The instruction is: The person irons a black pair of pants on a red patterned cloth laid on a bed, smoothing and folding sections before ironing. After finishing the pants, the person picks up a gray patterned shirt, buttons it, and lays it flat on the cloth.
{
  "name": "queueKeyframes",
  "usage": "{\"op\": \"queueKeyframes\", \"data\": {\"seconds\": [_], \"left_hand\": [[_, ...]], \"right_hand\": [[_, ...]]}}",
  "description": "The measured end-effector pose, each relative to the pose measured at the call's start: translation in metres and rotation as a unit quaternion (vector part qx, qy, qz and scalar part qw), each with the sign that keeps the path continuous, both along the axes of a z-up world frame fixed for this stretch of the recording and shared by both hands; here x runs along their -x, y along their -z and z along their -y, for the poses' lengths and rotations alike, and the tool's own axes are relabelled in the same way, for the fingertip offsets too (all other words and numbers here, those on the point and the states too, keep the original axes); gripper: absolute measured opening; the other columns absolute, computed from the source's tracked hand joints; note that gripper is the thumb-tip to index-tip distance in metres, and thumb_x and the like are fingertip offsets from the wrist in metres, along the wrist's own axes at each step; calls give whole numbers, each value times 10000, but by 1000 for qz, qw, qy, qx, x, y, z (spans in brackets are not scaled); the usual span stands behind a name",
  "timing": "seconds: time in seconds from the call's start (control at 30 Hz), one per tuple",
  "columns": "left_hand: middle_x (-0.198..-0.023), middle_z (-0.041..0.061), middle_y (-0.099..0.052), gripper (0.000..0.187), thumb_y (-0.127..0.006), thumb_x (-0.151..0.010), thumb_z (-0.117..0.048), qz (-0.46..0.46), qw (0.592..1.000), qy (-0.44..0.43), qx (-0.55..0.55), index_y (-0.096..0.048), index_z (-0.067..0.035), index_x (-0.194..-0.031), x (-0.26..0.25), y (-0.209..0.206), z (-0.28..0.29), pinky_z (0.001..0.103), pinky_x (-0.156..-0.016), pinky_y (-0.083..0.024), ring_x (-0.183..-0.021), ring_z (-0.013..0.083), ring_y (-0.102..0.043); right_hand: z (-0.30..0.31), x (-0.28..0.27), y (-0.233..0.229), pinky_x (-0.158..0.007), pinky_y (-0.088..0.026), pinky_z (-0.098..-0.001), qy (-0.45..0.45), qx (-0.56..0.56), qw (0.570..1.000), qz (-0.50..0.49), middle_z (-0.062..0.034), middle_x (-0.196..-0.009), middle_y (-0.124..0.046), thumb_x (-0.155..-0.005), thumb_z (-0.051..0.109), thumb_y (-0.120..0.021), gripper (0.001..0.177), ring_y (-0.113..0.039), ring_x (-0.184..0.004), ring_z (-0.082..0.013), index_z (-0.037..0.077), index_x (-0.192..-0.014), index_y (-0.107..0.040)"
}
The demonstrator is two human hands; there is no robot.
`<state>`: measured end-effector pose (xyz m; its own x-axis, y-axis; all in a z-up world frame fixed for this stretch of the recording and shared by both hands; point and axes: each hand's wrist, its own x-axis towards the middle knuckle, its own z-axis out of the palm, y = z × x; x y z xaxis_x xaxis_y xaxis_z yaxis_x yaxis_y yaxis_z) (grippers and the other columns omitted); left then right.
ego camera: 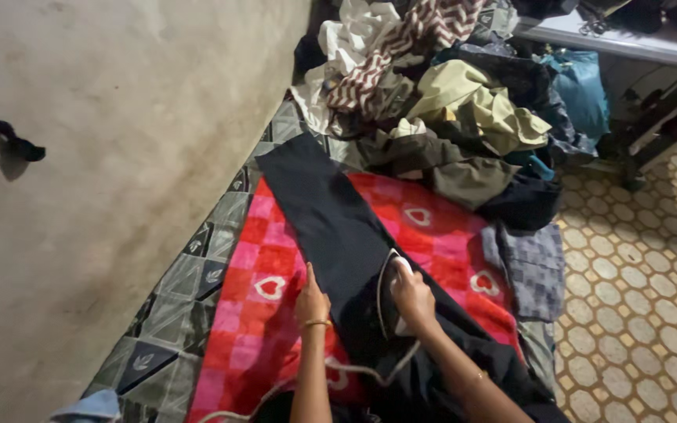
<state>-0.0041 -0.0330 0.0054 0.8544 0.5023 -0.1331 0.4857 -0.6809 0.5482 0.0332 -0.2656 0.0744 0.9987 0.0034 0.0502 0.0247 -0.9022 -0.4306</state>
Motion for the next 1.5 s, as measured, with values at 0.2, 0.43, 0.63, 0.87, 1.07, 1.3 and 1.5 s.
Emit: {"op": "queueKeyframes", "data": {"seconds": [0.2, 0.43, 0.63, 0.87, 1.07, 1.3, 1.5], "left_hand": [[-1126, 186, -683, 637, -600, -897, -107, 40, 998, 29, -45, -464, -252, -1502, 2, 20, 1, 504, -849, -560, -1002, 370, -686], [-1206, 167, -670, 559, -593, -925, -155, -18, 999, 11, -25, -489, -232, -1468, 7, -10, 6, 505, -865, -566, -1044, 367, -689], [-1206, 164, -684, 559, -582, -943, -152, -55, 998, 17, -22, -483, -232, -1487, 5, -22, 5, 499, -886, -568, -1054, 368, -692], [-1261, 148, -667, 581, -603, -910, -135, -60, 998, 11, 2, -487, -225, -1471, 4, -28, 3, 499, -889, -567, -1088, 362, -686], [-1238, 154, -684, 600, -700, -912, -296, -79, 997, 23, 0, -496, -216, -1471, 7, -35, 1, 489, -908, -562, -1104, 366, -683], [-1230, 147, -684, 624, -748, -880, -374, -49, 999, 1, -1, -517, -196, -1432, 0, -22, 5, 489, -897, -565, -1090, 368, -682], [-1238, 142, -681, 645, -767, -855, -372, -56, 998, 6, 3, -518, -203, -1426, -2, -14, 1, 496, -891, -563, -1085, 371, -683]], "right_hand": [[1, -55, 13, -658, -566, -597, 18, -2, 999, 45, -253, -966, -671, -985, 254, -502, 374, -696, -765, -492, 313, -1347, -575], [30, -43, 17, -577, -548, -604, -5, -24, 995, 98, -271, -883, -673, -872, 263, -593, 507, -682, -692, -498, 288, -1374, -531], [78, 23, 7, -629, -571, -588, 30, 59, 998, 11, -230, -880, -680, -941, 313, -569, 434, -699, -719, -465, 391, -1366, -523], [51, -61, 1, -752, -533, -614, 71, -13, 997, 33, -241, -1025, -667, -932, 301, -587, 471, -667, -864, -501, 326, -1398, -518], [47, -58, -5, -802, -533, -593, 22, -40, 999, -20, -224, -1027, -696, -950, 298, -574, 464, -681, -929, -470, 328, -1411, -530], [15, 22, -7, -814, -542, -552, -69, -69, 994, -53, -188, -1092, -679, -904, 282, -609, 518, -679, -938, -456, 370, -1407, -526], [-49, -101, 10, -777, -542, -569, -85, -98, 990, 55, -248, -1045, -656, -896, 252, -617, 505, -672, -885, -487, 324, -1390, -543]]}}
